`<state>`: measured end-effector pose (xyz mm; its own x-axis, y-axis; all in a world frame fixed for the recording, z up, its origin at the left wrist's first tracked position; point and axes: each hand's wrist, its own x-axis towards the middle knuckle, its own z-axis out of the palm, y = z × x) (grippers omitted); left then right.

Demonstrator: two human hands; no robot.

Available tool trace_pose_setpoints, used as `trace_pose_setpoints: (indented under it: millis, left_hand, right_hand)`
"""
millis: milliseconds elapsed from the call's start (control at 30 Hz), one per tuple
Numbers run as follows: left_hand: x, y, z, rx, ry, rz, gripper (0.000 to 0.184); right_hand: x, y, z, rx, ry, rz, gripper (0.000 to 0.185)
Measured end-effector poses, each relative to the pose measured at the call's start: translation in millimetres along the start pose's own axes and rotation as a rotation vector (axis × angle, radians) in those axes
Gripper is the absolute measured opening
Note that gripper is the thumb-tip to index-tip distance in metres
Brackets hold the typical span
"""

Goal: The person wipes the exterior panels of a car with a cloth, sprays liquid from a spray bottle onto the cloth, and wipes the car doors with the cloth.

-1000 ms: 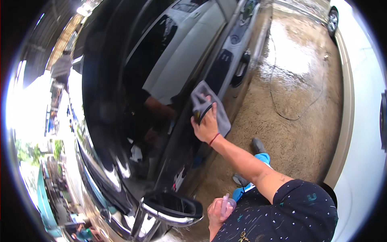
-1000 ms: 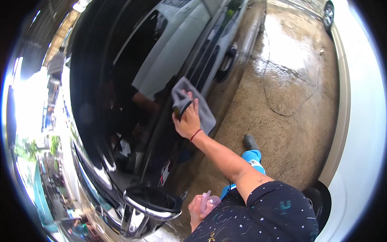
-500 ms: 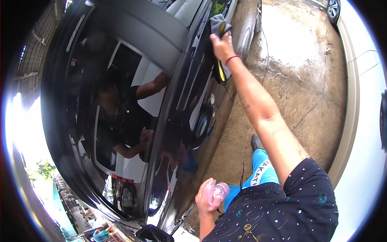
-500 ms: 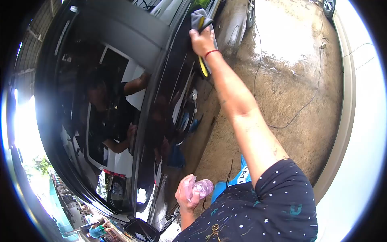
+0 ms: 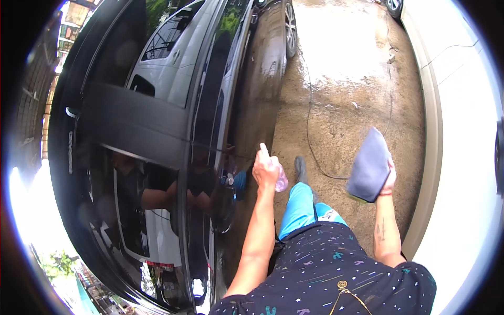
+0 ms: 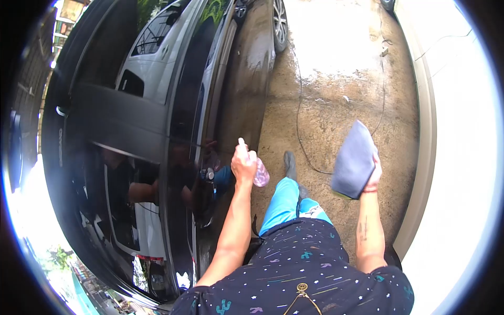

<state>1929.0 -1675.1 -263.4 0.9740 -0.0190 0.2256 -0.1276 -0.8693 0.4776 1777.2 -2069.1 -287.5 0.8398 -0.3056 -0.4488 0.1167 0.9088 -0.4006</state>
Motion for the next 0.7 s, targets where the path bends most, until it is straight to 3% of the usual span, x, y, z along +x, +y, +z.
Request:
trace_pose_setpoints:
  millis: [100, 167, 333, 500, 567, 633, 700]
  left_hand:
    - [29.8, -21.9, 41.3, 0.069, 0.051, -0.092, 0.053]
    - [29.5, -44.1, 68.4, 0.148, -0.051, -0.23, 0.053]
    - [71.9, -15.6, 132.3, 0.175, -0.207, -0.22, 0.055]
    - [238.4, 51.3, 229.3, 0.048, -0.089, -0.118, 0.048]
    - [289.3, 58.5, 261.8, 0.094, -0.203, -0.231, 0.048]
    - [297.0, 59.9, 273.6, 0.09, -0.225, -0.297, 0.045]
    - [289.6, 63.2, 257.1, 0.002, -0.1, -0.4, 0.038]
  right_hand:
    - [-32.2, -34.3, 1.0, 0.017, 0.141, -0.014, 0.06]
    - [-35.9, -50.8, -13.9, 0.089, 0.251, -0.064, 0.064]
    - [18.7, -65.1, -61.2, 0.082, 0.175, -0.065, 0.066]
    - [147.9, -80.6, 15.5, 0.035, 0.18, 0.065, 0.07]
    - [192.4, -90.7, 63.3, 0.047, 0.073, 0.171, 0.073]
    - [227.1, -98.7, 74.7, 0.08, 0.003, 0.214, 0.07]
    - [256.1, -100.1, 96.1, 0.102, -0.039, 0.244, 0.068]
